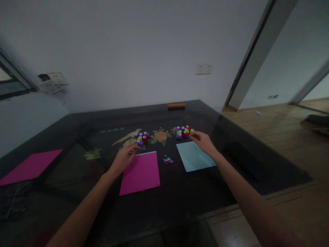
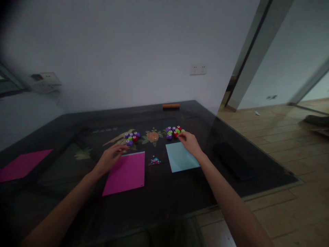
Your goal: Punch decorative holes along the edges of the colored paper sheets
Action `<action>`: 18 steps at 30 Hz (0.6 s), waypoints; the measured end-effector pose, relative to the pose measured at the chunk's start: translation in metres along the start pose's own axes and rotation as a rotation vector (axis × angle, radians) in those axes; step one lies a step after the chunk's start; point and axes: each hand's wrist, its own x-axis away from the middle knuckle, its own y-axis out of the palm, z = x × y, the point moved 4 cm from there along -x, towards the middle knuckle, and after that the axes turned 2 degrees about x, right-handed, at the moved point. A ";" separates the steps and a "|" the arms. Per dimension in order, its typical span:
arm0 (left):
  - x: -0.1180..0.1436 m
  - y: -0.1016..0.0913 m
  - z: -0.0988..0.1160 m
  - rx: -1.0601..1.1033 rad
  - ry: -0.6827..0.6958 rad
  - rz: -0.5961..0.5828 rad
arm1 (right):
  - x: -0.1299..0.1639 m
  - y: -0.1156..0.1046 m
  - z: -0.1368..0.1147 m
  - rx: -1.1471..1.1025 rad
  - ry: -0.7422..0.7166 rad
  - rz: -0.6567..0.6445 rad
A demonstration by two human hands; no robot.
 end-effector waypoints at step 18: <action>0.013 -0.011 -0.023 -0.337 -0.027 -0.164 | 0.000 0.133 -0.139 0.077 -0.327 -0.490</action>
